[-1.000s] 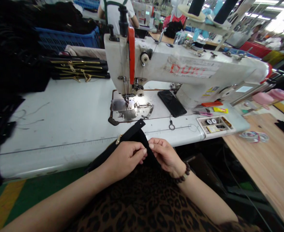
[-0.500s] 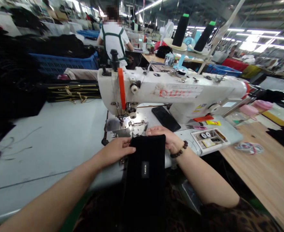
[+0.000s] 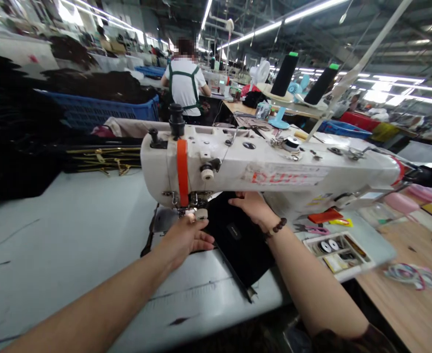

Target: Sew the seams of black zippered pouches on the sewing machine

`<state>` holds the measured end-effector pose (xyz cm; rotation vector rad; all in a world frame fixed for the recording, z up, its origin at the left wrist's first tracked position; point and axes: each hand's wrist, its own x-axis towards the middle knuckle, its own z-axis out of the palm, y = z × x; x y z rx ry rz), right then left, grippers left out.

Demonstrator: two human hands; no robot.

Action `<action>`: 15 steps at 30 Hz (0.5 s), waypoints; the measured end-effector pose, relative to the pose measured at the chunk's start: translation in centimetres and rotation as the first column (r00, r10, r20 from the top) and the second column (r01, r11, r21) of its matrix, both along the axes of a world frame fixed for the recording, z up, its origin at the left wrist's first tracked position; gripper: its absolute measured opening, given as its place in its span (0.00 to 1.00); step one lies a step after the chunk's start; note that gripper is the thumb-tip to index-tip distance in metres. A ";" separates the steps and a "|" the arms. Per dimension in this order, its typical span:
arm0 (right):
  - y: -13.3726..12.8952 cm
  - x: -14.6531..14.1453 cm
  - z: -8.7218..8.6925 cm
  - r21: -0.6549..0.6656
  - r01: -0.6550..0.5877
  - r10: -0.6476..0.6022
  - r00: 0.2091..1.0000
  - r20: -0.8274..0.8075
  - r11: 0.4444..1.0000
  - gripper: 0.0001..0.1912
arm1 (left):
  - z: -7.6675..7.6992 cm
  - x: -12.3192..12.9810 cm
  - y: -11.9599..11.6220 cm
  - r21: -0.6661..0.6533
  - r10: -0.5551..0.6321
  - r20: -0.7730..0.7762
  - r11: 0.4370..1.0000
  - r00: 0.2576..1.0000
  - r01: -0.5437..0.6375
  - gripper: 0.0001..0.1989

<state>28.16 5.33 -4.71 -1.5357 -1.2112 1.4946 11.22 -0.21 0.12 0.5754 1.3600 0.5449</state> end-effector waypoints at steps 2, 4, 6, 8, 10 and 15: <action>0.5 -0.2 -0.4 0.013 0.054 -0.055 0.995 0.082 0.998 0.20 | 0.0 -0.3 0.1 0.014 -0.028 -0.002 1.000 1.000 0.028 0.14; 0.9 -0.3 -0.8 0.026 0.076 -0.079 0.987 0.140 0.997 0.19 | 0.0 -0.9 0.4 0.043 -0.084 -0.046 0.995 0.995 0.086 0.14; 1.1 -0.3 -1.0 0.038 0.060 -0.066 0.982 0.177 0.997 0.19 | 0.2 -1.9 0.8 0.044 -0.164 -0.125 0.984 0.979 0.171 0.17; 1.2 -0.4 -1.0 0.052 0.021 -0.031 0.979 0.203 0.998 0.20 | 0.5 -2.9 1.3 0.029 -0.276 -0.235 0.956 0.932 0.291 0.19; 1.2 -0.5 -0.8 0.062 -0.022 0.007 0.974 0.226 0.998 0.19 | 1.0 -3.6 1.6 -0.007 -0.417 -0.365 0.895 0.833 0.445 0.19; 0.8 -0.2 -0.5 0.019 -0.105 0.096 0.958 0.270 0.994 0.19 | 1.1 -2.6 0.3 0.021 -0.466 -0.788 0.634 0.403 0.773 0.24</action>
